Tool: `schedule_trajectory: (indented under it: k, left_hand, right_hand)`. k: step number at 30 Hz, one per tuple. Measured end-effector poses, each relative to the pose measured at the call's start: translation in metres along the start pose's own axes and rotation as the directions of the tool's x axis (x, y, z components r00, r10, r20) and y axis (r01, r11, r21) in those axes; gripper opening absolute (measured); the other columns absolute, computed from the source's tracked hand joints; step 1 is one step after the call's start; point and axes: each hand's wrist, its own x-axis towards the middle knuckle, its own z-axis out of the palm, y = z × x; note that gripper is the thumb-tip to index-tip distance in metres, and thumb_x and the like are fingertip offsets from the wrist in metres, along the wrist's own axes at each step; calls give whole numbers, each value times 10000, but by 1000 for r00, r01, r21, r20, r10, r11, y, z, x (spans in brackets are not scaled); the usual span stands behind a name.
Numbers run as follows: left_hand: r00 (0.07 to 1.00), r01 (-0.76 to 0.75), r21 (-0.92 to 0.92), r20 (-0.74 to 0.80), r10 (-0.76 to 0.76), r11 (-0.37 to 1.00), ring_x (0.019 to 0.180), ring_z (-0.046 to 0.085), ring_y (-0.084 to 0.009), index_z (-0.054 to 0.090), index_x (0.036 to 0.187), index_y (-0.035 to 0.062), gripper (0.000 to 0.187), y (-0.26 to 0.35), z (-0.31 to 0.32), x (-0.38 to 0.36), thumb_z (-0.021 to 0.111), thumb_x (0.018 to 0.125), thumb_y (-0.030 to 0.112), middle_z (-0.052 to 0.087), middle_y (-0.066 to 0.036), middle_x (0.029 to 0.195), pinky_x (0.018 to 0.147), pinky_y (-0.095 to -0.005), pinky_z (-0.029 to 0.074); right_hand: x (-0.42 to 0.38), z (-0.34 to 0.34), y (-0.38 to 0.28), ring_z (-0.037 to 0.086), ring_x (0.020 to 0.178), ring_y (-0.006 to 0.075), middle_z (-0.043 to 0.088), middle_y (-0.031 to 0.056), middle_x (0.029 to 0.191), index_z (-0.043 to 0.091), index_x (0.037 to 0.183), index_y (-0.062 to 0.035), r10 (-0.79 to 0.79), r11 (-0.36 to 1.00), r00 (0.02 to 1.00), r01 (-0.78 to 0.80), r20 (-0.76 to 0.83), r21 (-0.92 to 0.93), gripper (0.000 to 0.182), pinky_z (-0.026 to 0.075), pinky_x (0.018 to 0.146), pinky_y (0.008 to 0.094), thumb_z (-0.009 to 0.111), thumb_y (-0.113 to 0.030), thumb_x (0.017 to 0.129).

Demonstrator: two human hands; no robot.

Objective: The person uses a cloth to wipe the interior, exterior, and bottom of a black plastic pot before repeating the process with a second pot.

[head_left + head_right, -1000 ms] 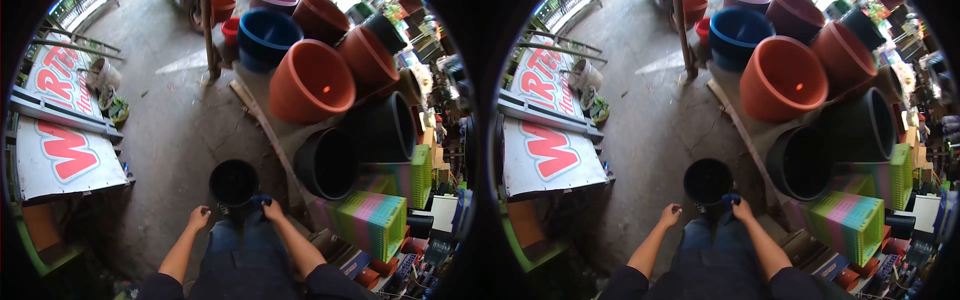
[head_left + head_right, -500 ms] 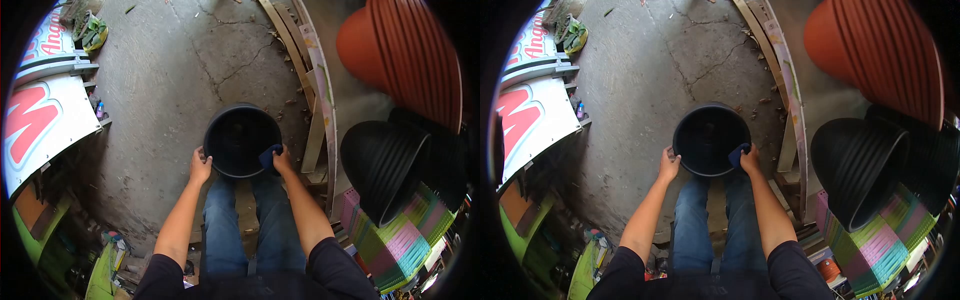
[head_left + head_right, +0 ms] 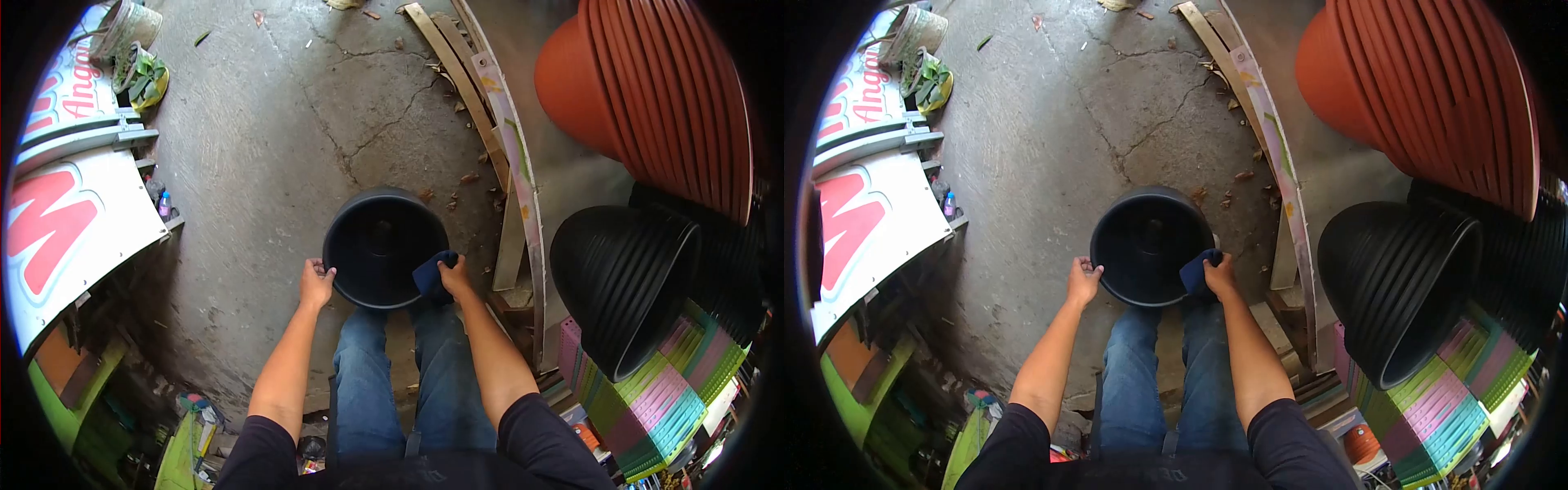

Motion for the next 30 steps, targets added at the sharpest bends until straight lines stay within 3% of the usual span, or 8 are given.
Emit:
schedule_trajectory:
  k: [12,15,18,20,21,23,27,30]
  left_hand:
    - [998,-48,98,-33,51,994,824,607,-222,504,1089,1,447,0,19,-6,785,783,166,614,-98,903,785,-332,490]
    - [994,-74,-318,53,96,945,858,593,-215,517,1059,0,418,16,4,-23,773,756,132,599,-99,910,803,-338,481]
    - [940,-335,-38,-83,331,941,873,592,-185,540,1047,-1,338,52,-25,-60,668,734,10,603,-90,936,795,-325,485]
    - [944,-312,-515,-72,322,799,893,599,-150,571,1127,1,456,59,-34,-71,527,683,-90,622,-61,1006,760,-278,491]
    - [930,-349,-519,-88,357,780,893,599,-150,571,1127,1,456,81,-50,-88,527,683,-90,622,-61,1006,760,-278,491]
    - [923,-84,-818,151,354,568,905,611,-132,543,1280,17,651,135,-92,-146,465,653,-140,629,-39,1099,719,-230,488]
    - [832,-178,-861,127,541,476,911,616,-122,493,1369,33,750,186,-151,-216,445,645,-156,623,-32,1153,695,-208,487]
    - [804,-213,-901,58,591,378,841,618,-132,554,1189,71,587,207,-186,-258,455,656,-156,638,-41,1023,672,-230,494]
  right_hand:
    - [-50,-21,-14,548,1171,397,562,253,1229,427,1267,-13,-24,996,992,34,-121,85,549,421,999,422,664,-230,821]
    - [-69,-34,-11,532,1196,394,545,255,1260,415,1288,1,-82,991,984,98,-161,95,551,412,1009,416,651,-219,842]
    - [-119,-65,-30,502,1244,371,522,248,1305,393,1322,23,-89,977,988,111,-128,180,568,393,1029,412,637,-206,863]
    - [-148,-79,-29,510,1238,323,541,208,1303,415,1337,11,-103,962,991,121,-85,245,541,400,1022,406,629,-192,884]
    - [-150,-79,-16,535,1208,291,571,175,1277,451,1330,-14,-124,959,987,145,-102,242,500,417,1004,401,628,-183,894]
    - [-167,-88,-5,576,1122,250,621,138,1182,521,1266,-15,-270,920,944,311,-189,240,412,447,959,379,625,-177,903]
    - [-290,-155,-69,609,1029,209,647,100,1110,566,1209,-22,-260,869,965,254,-46,424,347,470,915,357,628,-179,906]
    - [-374,-192,-97,625,994,190,656,87,1083,578,1182,-21,-319,849,947,279,15,450,328,486,885,343,636,-201,913]
